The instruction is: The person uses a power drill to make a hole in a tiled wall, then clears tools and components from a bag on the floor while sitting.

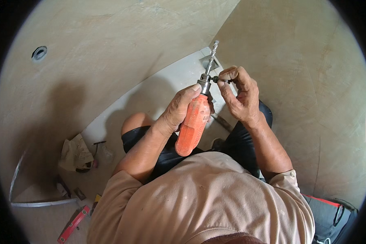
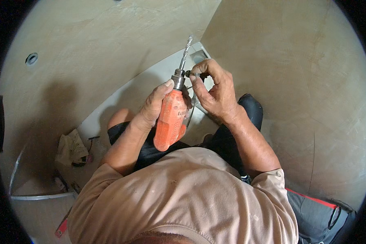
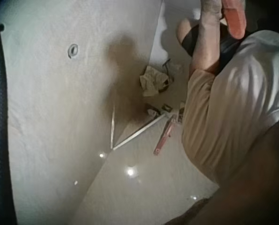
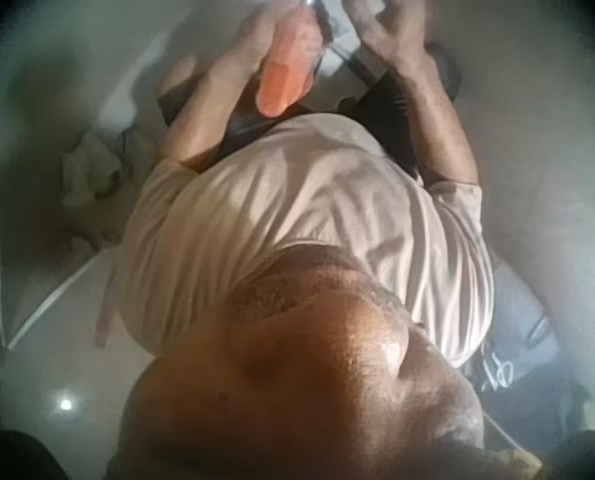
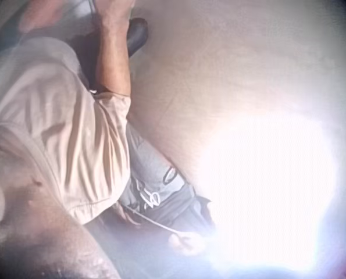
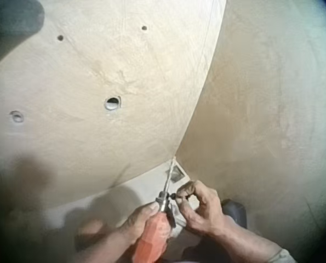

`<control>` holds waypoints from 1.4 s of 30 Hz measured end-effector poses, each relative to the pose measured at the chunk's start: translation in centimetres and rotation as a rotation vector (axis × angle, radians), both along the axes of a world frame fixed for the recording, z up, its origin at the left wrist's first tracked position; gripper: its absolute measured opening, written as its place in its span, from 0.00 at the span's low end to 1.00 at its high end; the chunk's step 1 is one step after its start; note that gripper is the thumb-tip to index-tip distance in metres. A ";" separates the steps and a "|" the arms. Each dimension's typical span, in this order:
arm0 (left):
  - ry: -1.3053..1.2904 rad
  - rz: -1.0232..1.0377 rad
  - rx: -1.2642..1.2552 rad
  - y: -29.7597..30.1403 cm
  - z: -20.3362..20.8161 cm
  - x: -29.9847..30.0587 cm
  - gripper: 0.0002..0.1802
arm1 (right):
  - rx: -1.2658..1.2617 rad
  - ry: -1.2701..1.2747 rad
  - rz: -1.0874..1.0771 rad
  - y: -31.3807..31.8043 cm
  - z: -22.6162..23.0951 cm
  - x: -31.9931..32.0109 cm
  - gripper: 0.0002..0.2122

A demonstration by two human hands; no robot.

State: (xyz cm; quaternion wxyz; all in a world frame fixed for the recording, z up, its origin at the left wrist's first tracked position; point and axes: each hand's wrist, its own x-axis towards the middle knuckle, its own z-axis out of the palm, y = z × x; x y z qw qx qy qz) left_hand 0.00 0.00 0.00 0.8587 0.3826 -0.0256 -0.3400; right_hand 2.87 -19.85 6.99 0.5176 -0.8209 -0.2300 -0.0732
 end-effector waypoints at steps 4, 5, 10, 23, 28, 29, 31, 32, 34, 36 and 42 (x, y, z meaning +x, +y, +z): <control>-0.033 0.046 -0.001 0.6 0.5 -1.1 0.30 | 0.070 0.083 0.018 0.9 -0.6 -0.6 0.04; -0.022 0.051 -0.034 0.1 0.5 -1.6 0.29 | 0.097 0.117 0.018 0.7 -0.5 -1.1 0.05; -0.015 -0.012 -0.079 0.0 0.6 0.0 0.32 | 0.257 0.066 0.055 0.5 -1.9 -0.2 0.04; -0.061 -0.004 -0.006 -0.7 0.3 -0.4 0.34 | -0.268 -0.400 0.215 -0.4 0.1 0.5 0.11; -0.053 0.031 0.032 -0.4 0.3 -0.5 0.29 | -0.519 -0.583 0.474 -1.7 0.8 3.2 0.13; -0.056 0.048 0.045 -0.4 0.1 -0.5 0.29 | -0.518 -0.567 0.476 -1.8 0.4 3.7 0.13; -0.077 0.078 0.065 -0.5 -0.2 -0.5 0.29 | -0.510 -0.537 0.476 -1.6 -0.7 4.0 0.12; -0.079 0.108 0.094 -0.7 -0.4 -0.6 0.27 | -0.471 -0.507 0.441 -1.3 -1.5 3.8 0.12; -0.080 0.163 0.145 -1.0 -0.9 -0.6 0.25 | -0.334 -0.380 0.330 -0.4 -3.0 3.1 0.11; -0.082 0.240 0.203 -1.3 -1.5 -0.6 0.24 | -0.190 -0.269 0.197 0.7 -4.3 2.2 0.08; -0.385 0.355 0.706 -1.3 -2.2 0.1 0.27 | -0.036 0.125 -0.020 1.8 -5.6 1.0 0.04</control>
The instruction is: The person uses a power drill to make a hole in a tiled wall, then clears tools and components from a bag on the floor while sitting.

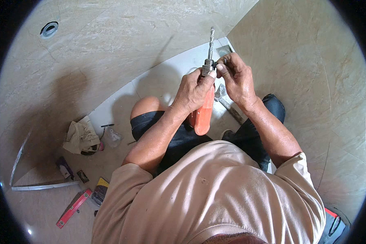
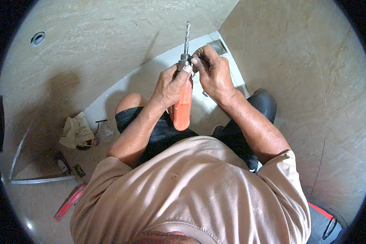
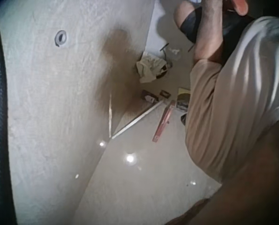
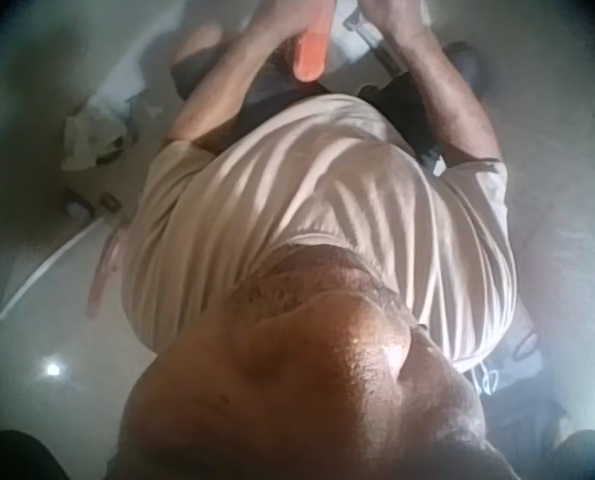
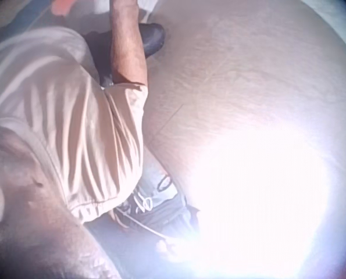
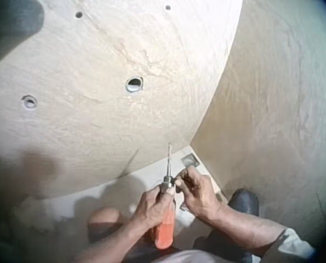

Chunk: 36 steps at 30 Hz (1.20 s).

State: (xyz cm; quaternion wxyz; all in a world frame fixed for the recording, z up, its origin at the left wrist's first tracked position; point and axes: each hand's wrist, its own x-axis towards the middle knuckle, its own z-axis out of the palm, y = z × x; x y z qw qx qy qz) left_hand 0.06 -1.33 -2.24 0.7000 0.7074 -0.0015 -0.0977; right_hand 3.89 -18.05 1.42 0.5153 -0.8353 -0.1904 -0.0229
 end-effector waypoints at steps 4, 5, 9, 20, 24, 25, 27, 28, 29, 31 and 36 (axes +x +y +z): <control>0.020 -0.031 -0.124 -0.2 0.2 0.5 0.28 | -0.045 -0.029 0.044 -0.9 0.2 0.2 0.05; -0.017 -0.022 -0.067 -0.3 0.2 0.6 0.28 | -0.047 -0.023 0.010 -0.8 0.1 0.1 0.05; -0.128 0.019 0.163 -0.5 0.1 0.3 0.26 | -0.107 -0.047 -0.171 0.9 -0.6 -0.5 0.03; -0.089 0.039 0.542 -2.2 -2.2 0.8 0.28 | -0.301 0.175 -0.458 2.2 -2.9 -0.5 0.05; -0.031 -0.053 0.581 -2.7 -3.0 1.1 0.30 | -0.303 0.278 -0.569 1.8 -2.8 -0.4 0.08; -0.026 -0.068 0.590 -2.6 -2.6 1.4 0.30 | -0.296 0.352 -0.584 1.7 -2.2 0.1 0.08; 0.040 -0.040 0.520 -1.6 -1.8 2.9 0.32 | -0.127 0.331 -0.323 1.2 -0.8 1.1 0.09; -0.002 0.017 0.470 -1.3 -1.6 2.7 0.32 | -0.237 0.174 -0.247 1.0 -0.5 0.6 0.09; -0.035 -0.002 0.409 -0.4 -1.0 2.9 0.31 | -0.363 0.058 -0.243 1.2 0.0 0.7 0.08; -0.014 -0.123 0.354 1.3 -0.1 1.8 0.29 | -0.182 0.115 -0.298 2.2 0.3 -0.9 0.08; -0.007 -0.085 0.403 5.3 -0.2 -0.8 0.29 | 0.028 0.162 -0.317 6.3 -1.0 -4.2 0.03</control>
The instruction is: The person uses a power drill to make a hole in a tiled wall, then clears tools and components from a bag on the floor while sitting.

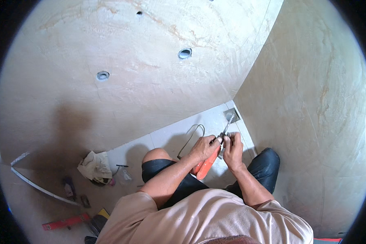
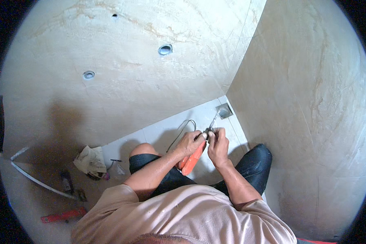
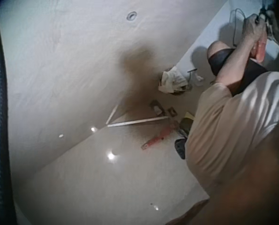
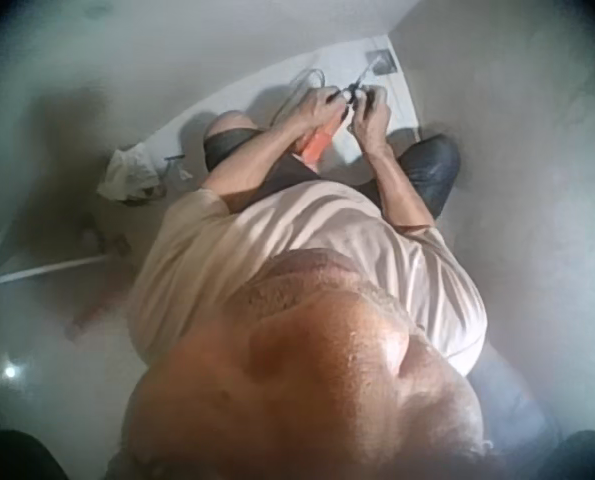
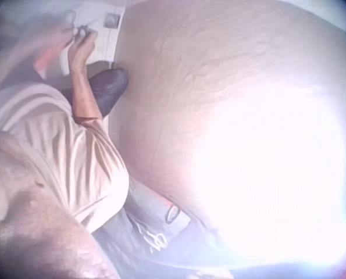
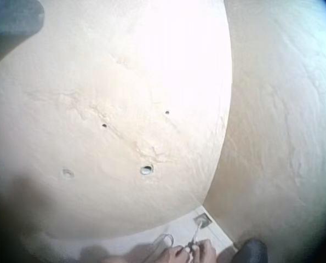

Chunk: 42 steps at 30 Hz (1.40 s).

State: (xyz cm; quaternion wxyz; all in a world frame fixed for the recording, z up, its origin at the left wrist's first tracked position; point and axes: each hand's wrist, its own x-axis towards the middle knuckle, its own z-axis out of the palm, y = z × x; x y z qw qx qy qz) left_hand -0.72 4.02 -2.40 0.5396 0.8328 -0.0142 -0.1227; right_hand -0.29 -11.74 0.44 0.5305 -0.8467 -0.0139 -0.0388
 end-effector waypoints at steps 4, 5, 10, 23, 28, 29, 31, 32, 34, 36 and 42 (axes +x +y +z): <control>0.077 -0.007 0.050 0.6 -2.1 0.5 0.30 | 0.188 -0.082 0.006 -3.1 0.0 2.0 0.03; 0.077 0.001 0.012 0.8 -2.5 0.7 0.30 | 0.126 -0.293 -0.075 -4.8 -0.2 2.8 0.04; 0.198 0.089 0.023 2.3 -2.8 2.1 0.33 | -0.423 0.342 -0.036 -7.8 -8.4 4.5 0.08; 0.102 0.454 -0.987 0.4 13.8 0.6 0.32 | 0.019 0.079 0.939 -4.1 5.1 -5.1 0.45; -0.053 0.460 -1.151 0.9 24.2 1.1 0.32 | 0.276 -0.111 0.467 -0.3 14.4 -6.2 0.21; -0.064 0.446 -1.159 1.2 25.9 1.1 0.32 | 0.268 -0.216 0.433 0.1 15.9 -5.7 0.19; -0.089 0.408 -1.180 1.8 28.6 1.0 0.32 | 0.224 -0.418 0.432 0.9 18.6 -4.6 0.18; -0.108 0.385 -1.197 2.2 29.6 0.9 0.32 | 0.134 -0.542 0.408 1.5 19.6 -4.1 0.19; -0.151 0.373 -1.207 2.8 31.0 0.9 0.33 | 0.024 -0.725 0.349 2.5 21.2 -3.4 0.20; -0.169 0.338 -1.200 3.5 31.6 0.9 0.33 | -0.016 -0.768 0.302 3.3 22.1 -3.2 0.20; -0.118 0.276 -1.268 5.7 31.1 2.0 0.36 | -0.079 -0.760 0.278 5.3 22.8 -3.2 0.19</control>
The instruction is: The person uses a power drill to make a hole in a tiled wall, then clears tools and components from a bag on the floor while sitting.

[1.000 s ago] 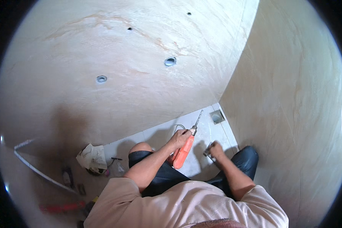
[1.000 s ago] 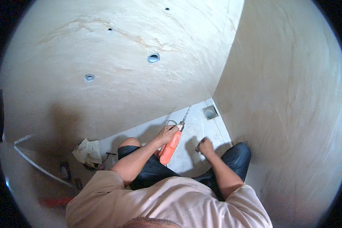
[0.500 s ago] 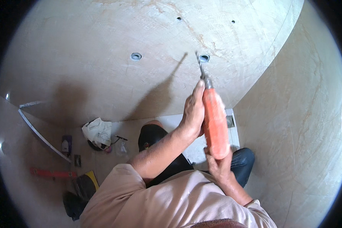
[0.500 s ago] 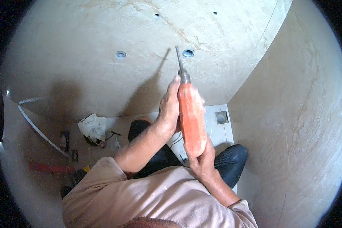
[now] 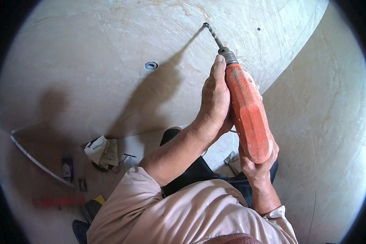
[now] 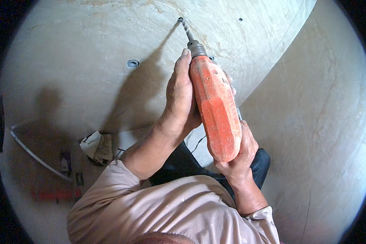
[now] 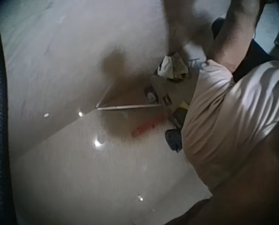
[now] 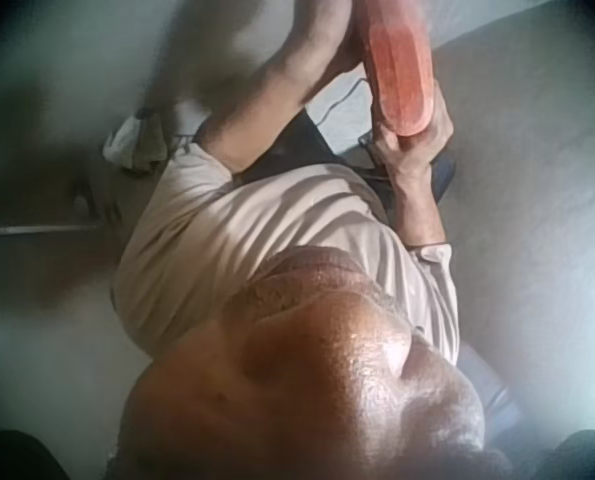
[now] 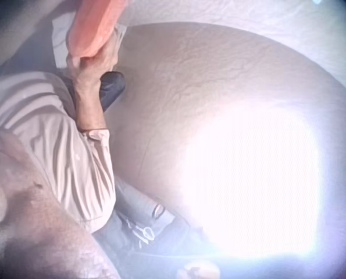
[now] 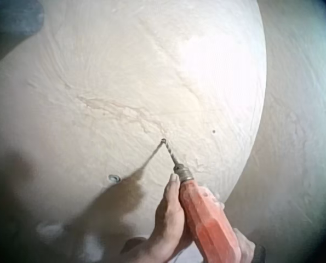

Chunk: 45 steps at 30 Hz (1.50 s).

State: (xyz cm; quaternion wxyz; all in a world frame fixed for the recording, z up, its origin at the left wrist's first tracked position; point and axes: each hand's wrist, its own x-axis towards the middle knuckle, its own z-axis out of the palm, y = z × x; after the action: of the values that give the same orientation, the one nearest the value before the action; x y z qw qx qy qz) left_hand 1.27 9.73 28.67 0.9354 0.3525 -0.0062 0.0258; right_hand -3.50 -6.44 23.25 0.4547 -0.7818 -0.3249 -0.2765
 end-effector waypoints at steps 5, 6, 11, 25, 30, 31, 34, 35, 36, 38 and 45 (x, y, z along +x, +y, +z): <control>-0.038 -0.123 -0.049 1.1 -0.9 0.7 0.39 | -0.051 0.023 -0.077 1.0 1.4 -0.3 0.20; -0.055 -0.160 -0.093 1.2 -0.9 0.8 0.39 | -0.086 0.002 -0.104 1.0 1.9 -0.4 0.20; -0.170 -0.220 -0.141 1.0 -1.5 -0.4 0.40 | -0.283 -0.023 -0.225 0.7 4.2 -0.5 0.23; -0.237 -0.276 -0.157 1.4 0.4 -0.2 0.19 | -0.247 0.062 -0.216 0.8 7.4 -0.2 0.19; -0.961 0.384 0.452 1.6 -1.3 2.6 0.24 | -0.252 0.151 -0.248 1.3 8.9 0.0 0.18; -1.018 0.406 0.491 1.7 -1.6 3.0 0.28 | -0.262 0.121 -0.271 1.4 9.1 0.0 0.16; -0.911 0.216 0.478 1.9 -1.8 3.1 0.33 | -0.290 0.048 -0.325 1.6 10.2 0.2 0.11; -0.919 0.275 0.477 1.8 -1.5 3.1 0.28 | -0.295 0.035 -0.333 1.6 10.5 0.3 0.11; -0.869 0.252 0.424 1.8 -1.1 2.9 0.24 | -0.301 0.022 -0.341 1.6 10.9 0.3 0.10; -0.567 -0.053 -0.009 1.6 0.1 2.5 0.22 | -0.386 -0.006 -0.404 1.6 11.7 0.5 0.11; -0.387 -0.127 -0.151 1.5 2.3 2.3 0.31 | -0.376 0.033 -0.397 1.1 12.8 0.5 0.16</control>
State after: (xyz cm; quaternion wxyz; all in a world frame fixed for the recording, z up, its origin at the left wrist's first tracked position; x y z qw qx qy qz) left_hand 3.60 11.20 31.01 0.9404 0.2686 -0.2058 0.0343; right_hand -3.01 -5.33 36.01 0.2437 -0.9052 -0.2037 -0.2825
